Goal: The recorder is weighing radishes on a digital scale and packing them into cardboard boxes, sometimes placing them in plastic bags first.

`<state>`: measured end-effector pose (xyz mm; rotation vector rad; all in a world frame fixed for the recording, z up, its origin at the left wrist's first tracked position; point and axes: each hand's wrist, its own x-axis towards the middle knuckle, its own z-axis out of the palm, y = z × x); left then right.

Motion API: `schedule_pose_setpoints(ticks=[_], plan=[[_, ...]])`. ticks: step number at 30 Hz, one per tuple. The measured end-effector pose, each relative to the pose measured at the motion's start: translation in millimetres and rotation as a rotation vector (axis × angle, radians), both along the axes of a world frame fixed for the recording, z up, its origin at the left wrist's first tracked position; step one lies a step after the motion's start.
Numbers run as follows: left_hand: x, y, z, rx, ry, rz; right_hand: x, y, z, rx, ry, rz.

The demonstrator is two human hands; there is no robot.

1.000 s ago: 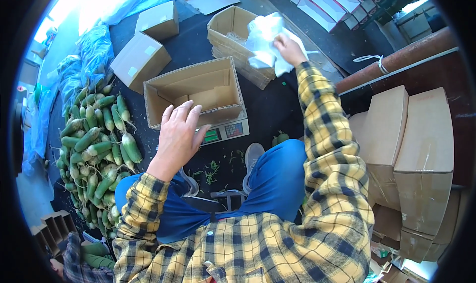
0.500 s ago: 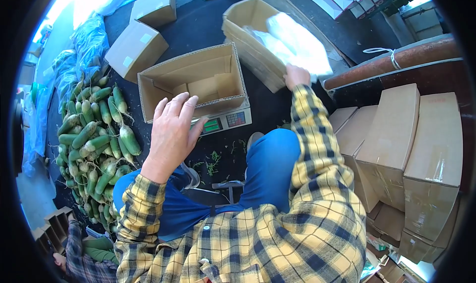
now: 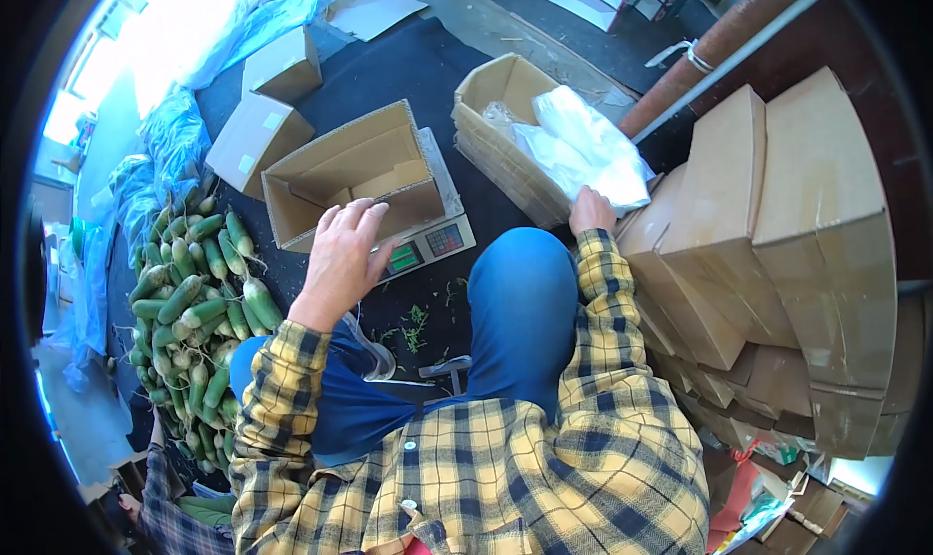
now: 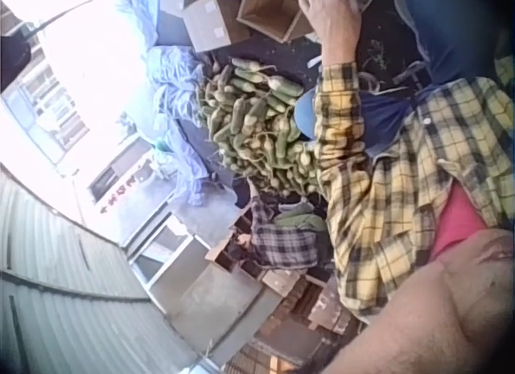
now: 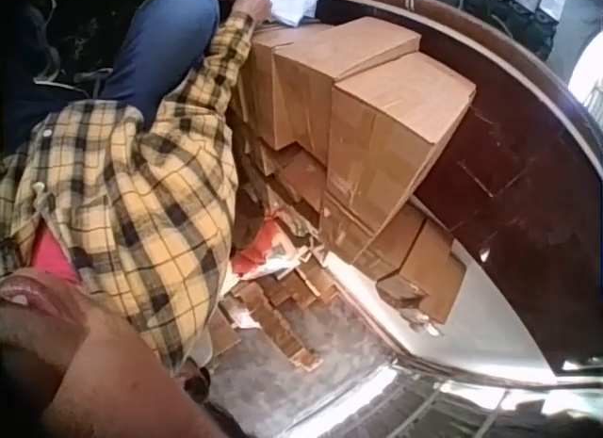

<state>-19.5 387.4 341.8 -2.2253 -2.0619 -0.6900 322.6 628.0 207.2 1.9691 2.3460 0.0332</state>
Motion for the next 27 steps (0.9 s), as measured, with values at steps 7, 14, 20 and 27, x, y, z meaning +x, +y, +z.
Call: schedule_pose_setpoints(ticks=[7, 14, 20, 27], plan=[[47, 16, 34, 0.054, -0.39, -0.08, -1, -38, 53, 0.309, 0.835, 0.268], [136, 118, -3, 0.321, 0.116, -0.256, -3, -89, 107, 0.182, 0.826, 0.679], [139, 113, 6, -0.034, -0.216, -0.228, -9, -42, 34, 0.385, 0.693, 0.374], [106, 42, 40, -0.107, -0.397, -0.104, -3, 9, 0, 0.266, 0.444, 0.074]])
